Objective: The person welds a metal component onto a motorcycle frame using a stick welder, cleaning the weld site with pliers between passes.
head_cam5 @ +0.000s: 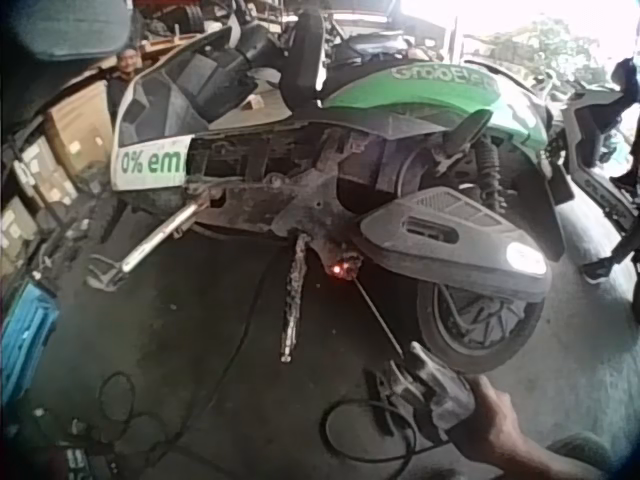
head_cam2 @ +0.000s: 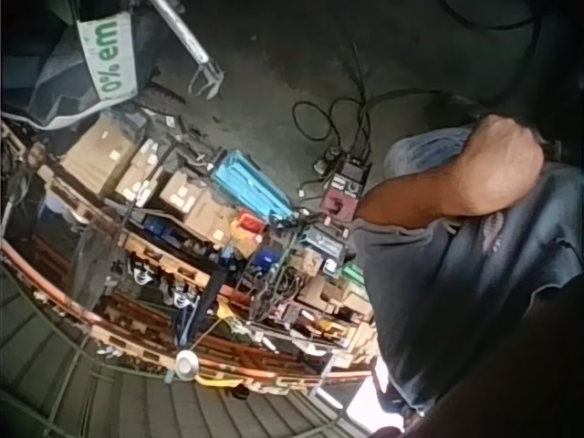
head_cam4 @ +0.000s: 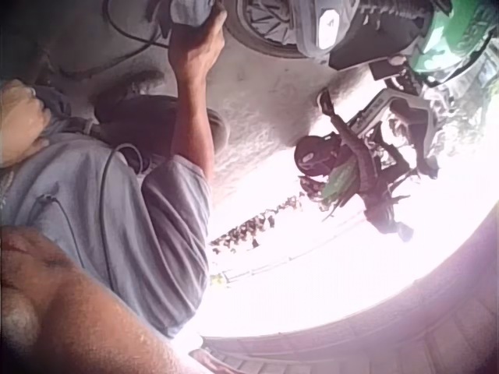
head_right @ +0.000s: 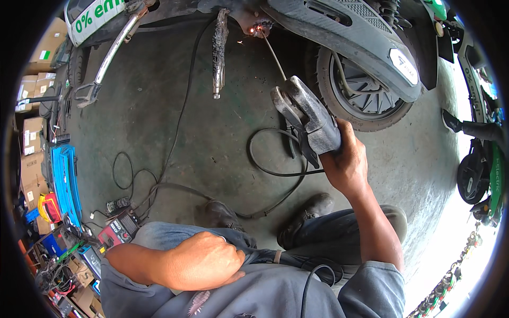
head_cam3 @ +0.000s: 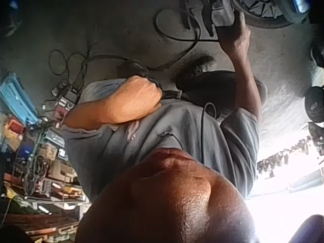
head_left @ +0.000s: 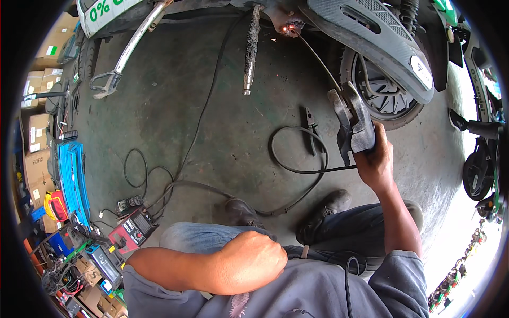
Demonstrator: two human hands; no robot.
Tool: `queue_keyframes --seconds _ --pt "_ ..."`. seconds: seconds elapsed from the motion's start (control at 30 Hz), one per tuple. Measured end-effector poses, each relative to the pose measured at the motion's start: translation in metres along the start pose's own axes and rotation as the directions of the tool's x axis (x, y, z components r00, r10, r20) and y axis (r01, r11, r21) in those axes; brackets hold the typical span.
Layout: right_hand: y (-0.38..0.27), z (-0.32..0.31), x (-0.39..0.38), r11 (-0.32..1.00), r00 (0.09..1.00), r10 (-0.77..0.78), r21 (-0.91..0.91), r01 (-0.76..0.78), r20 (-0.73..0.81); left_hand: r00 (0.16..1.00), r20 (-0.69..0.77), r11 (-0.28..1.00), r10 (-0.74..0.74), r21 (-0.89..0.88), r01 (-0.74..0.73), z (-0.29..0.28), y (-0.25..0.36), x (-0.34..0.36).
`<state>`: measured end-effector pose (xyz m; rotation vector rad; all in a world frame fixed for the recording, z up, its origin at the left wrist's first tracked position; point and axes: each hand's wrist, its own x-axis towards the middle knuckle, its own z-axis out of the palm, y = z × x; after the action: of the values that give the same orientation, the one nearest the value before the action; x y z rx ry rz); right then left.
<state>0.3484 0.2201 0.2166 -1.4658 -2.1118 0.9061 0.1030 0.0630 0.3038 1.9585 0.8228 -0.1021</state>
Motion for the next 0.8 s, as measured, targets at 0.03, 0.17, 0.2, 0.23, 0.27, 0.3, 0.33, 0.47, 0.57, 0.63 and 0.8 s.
queue_keyframes --seconds 0.03,0.17,0.2,0.23,0.27,0.3,0.33,0.47,0.57,0.63,0.8 --pt "0.000 0.000 0.000 1.000 1.000 0.004 0.002 -0.004 0.002 1.000 -0.003 1.000 0.003 0.003 -0.003 0.000 0.000 0.000" --pt "0.004 0.004 0.002 1.000 1.000 -0.009 -0.002 0.009 0.005 1.000 -0.005 1.000 -0.006 -0.010 0.006 0.001 0.000 0.000" --pt "0.004 0.006 0.002 1.000 1.000 -0.020 -0.005 0.020 0.004 1.000 -0.013 1.000 -0.007 -0.011 0.007 0.002 -0.001 0.000" --pt "0.003 0.004 0.002 1.000 1.000 -0.010 -0.010 0.010 0.004 1.000 -0.022 1.000 -0.001 -0.010 0.001 0.002 -0.001 0.000" --pt "0.002 0.002 0.002 1.000 1.000 0.000 -0.016 0.000 0.004 1.000 -0.023 1.000 0.005 -0.010 -0.005 0.002 -0.001 0.000" --pt "0.001 0.001 0.002 1.000 1.000 0.010 -0.021 -0.010 0.004 1.000 -0.023 1.000 0.010 -0.011 -0.010 0.001 -0.001 0.000" --pt "0.001 0.003 0.002 1.000 1.000 0.001 -0.024 -0.001 0.001 1.000 -0.020 1.000 0.007 -0.012 -0.008 0.001 -0.001 0.000" --pt "0.001 0.004 0.003 1.000 0.999 0.020 0.002 -0.020 0.026 0.999 -0.033 1.000 0.010 -0.007 -0.010 0.002 -0.002 -0.001" --pt "0.011 0.013 0.000 0.963 0.998 0.045 0.267 -0.029 -0.054 1.000 -0.026 1.000 0.013 -0.014 -0.013 0.001 -0.002 0.000" --pt "0.011 0.015 -0.006 0.781 0.974 0.227 0.602 -0.166 -0.025 1.000 -0.021 1.000 0.010 -0.018 -0.011 0.001 -0.002 0.000" --pt "0.019 -0.014 -0.001 0.106 0.865 0.302 0.887 -0.449 0.402 0.999 -0.032 1.000 0.016 -0.017 -0.016 0.004 -0.003 -0.003"
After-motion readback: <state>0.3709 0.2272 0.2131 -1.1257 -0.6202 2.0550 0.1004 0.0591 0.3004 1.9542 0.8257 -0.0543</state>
